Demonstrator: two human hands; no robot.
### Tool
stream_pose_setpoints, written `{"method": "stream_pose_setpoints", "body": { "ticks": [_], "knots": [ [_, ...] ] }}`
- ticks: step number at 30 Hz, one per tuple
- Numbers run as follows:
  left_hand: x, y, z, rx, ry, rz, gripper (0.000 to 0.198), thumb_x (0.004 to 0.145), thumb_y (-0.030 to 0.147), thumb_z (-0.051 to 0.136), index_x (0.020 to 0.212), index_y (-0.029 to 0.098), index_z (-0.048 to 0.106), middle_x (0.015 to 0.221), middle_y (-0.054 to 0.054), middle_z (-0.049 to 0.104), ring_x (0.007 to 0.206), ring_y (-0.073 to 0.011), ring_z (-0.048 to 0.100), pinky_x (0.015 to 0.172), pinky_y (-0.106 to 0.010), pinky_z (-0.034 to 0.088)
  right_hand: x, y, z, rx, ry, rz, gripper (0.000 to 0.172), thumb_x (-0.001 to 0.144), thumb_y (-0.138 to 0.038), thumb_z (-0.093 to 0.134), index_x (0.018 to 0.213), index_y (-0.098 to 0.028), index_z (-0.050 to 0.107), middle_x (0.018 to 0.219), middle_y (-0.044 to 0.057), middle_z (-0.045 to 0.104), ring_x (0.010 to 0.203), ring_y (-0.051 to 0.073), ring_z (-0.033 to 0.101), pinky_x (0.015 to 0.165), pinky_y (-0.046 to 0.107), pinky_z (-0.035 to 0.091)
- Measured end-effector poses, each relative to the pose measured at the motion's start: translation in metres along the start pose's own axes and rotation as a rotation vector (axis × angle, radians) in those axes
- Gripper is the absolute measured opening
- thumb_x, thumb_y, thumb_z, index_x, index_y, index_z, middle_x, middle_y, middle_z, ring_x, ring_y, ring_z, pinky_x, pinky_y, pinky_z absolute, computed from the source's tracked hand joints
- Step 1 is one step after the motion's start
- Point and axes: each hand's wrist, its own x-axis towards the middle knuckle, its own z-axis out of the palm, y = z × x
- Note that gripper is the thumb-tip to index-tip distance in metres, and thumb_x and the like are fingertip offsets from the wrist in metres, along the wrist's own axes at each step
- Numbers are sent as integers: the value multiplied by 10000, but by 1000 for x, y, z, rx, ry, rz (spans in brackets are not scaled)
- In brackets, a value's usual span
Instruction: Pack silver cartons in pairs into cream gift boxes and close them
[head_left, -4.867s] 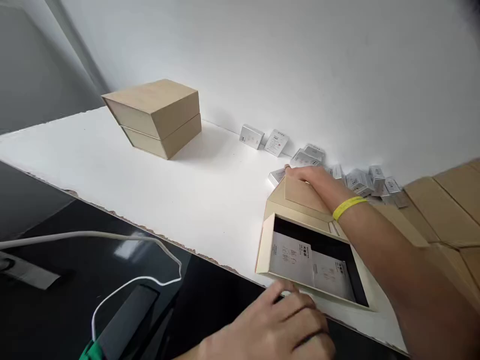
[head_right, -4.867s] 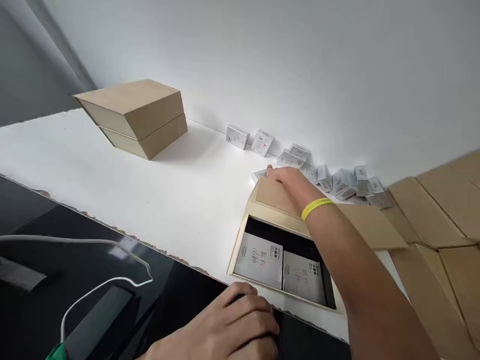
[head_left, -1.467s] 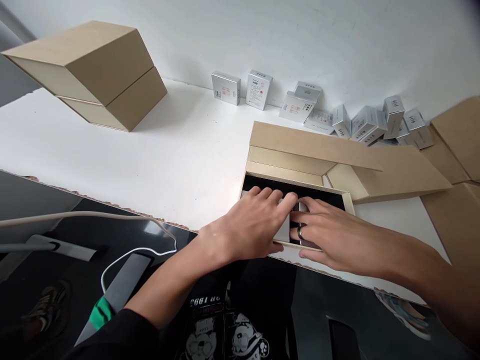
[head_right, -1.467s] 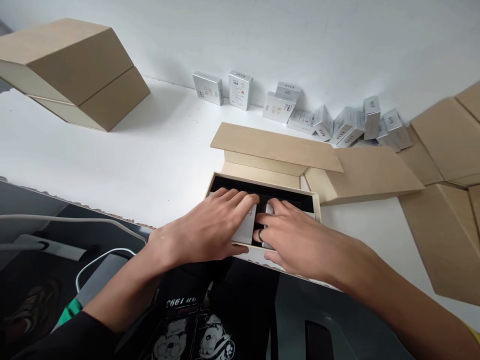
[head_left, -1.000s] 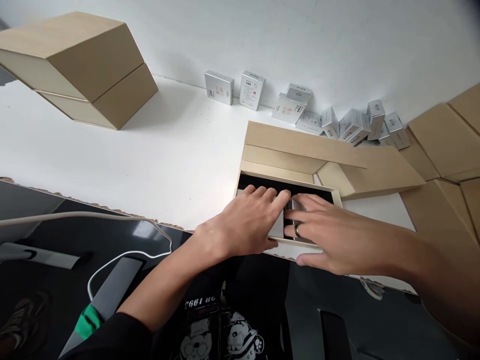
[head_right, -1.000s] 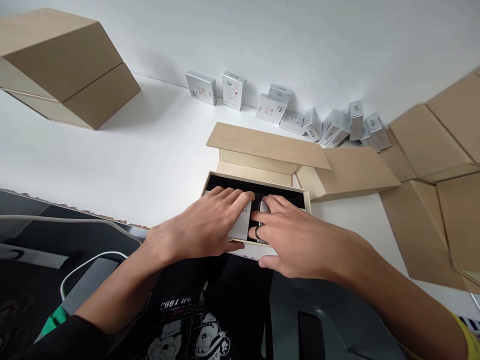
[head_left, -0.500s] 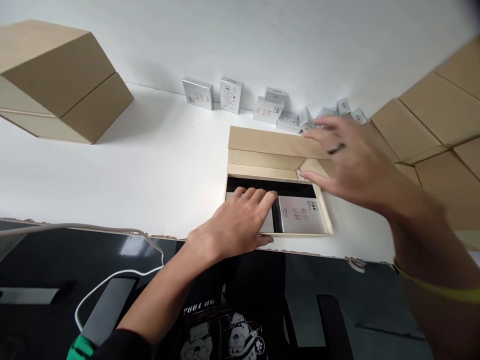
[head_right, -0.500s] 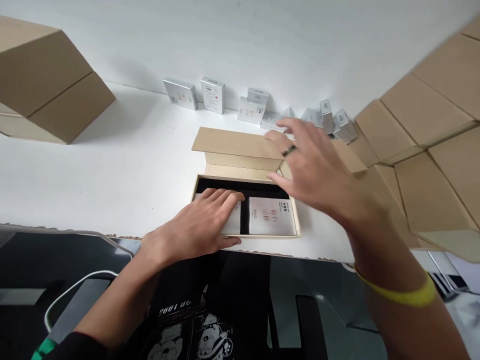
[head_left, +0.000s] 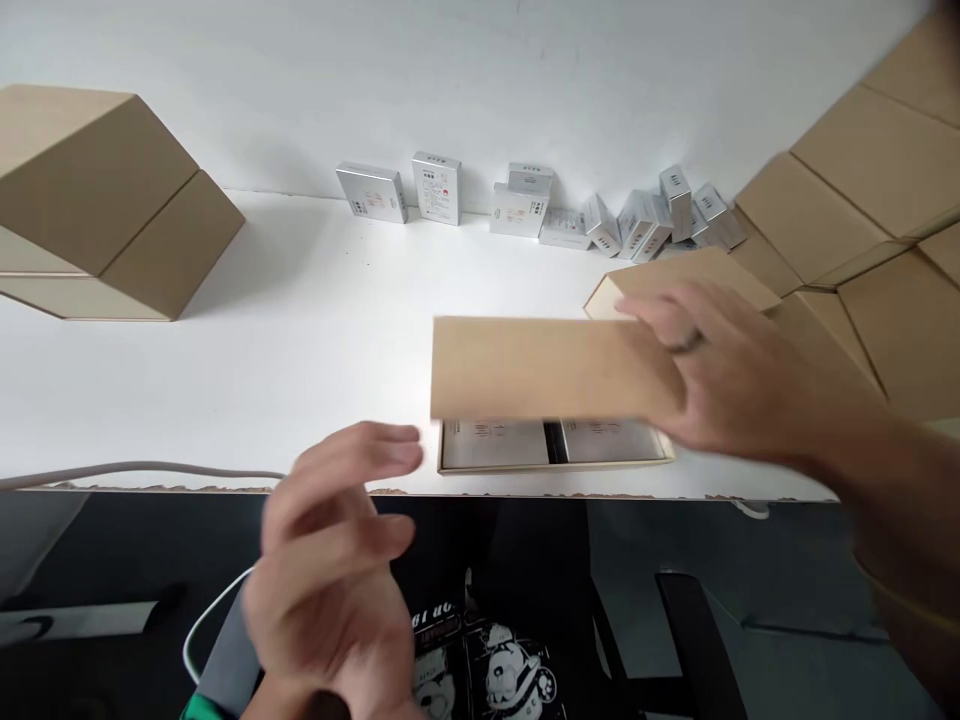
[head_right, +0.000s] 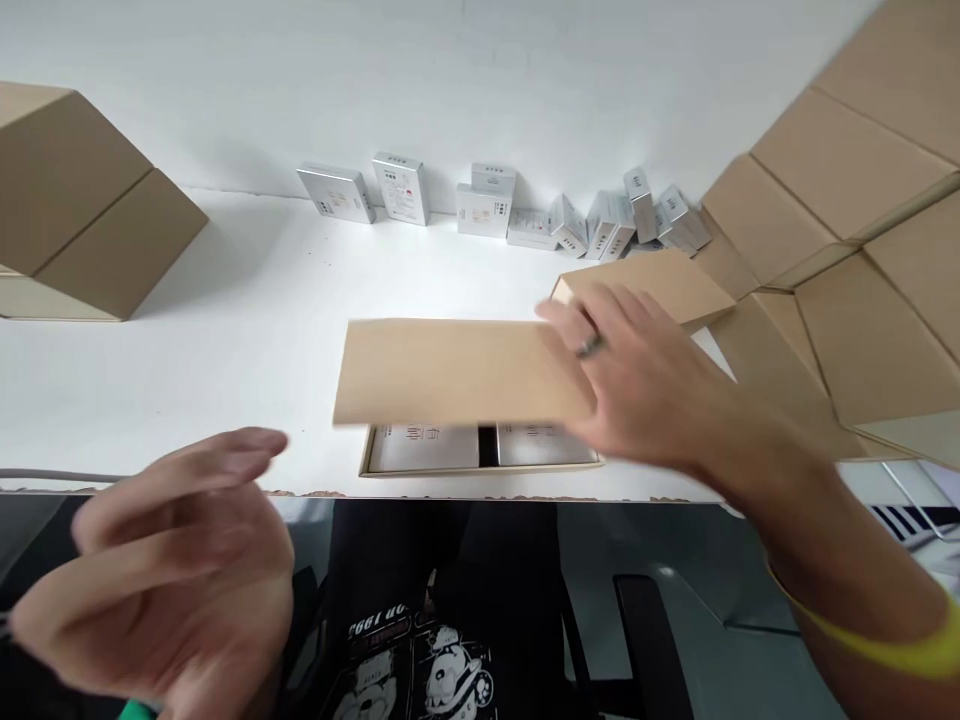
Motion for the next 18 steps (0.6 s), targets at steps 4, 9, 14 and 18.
{"method": "stream_pose_setpoints", "body": {
  "ticks": [4,9,14,18],
  "knots": [
    [-20,-14,-10,54,92,7,508,872,776,494,1115,350,623,1073,-48,612,932,-290,622,768,-508,597,-53,-50,13,-118,118,-50,608,993,-610,545,1347,-116,526,1152,184,571,1107,339,582,968,537,520],
    [-36,-45,-15,51,-145,-16,608,870,659,625,1324,265,534,1310,-113,563,1200,-324,606,965,-534,557,-82,-92,52,-92,169,88,638,861,-458,811,1310,-127,500,1225,197,565,1140,325,596,1032,552,543],
    [-38,-60,-13,23,-340,-144,670,868,536,731,1388,281,394,1515,-153,420,1403,-358,488,1076,-587,512,-87,-103,64,-54,258,214,657,759,-302,912,1253,-136,511,1230,214,598,1102,349,626,969,568,559],
    [-35,-70,-14,-10,-483,-223,733,925,556,691,1468,286,281,1616,-200,260,1512,-389,355,1158,-672,419,-94,-100,68,-1,314,260,629,725,-220,927,1226,-151,552,1239,205,601,1079,347,627,941,542,559]
  ]
}}
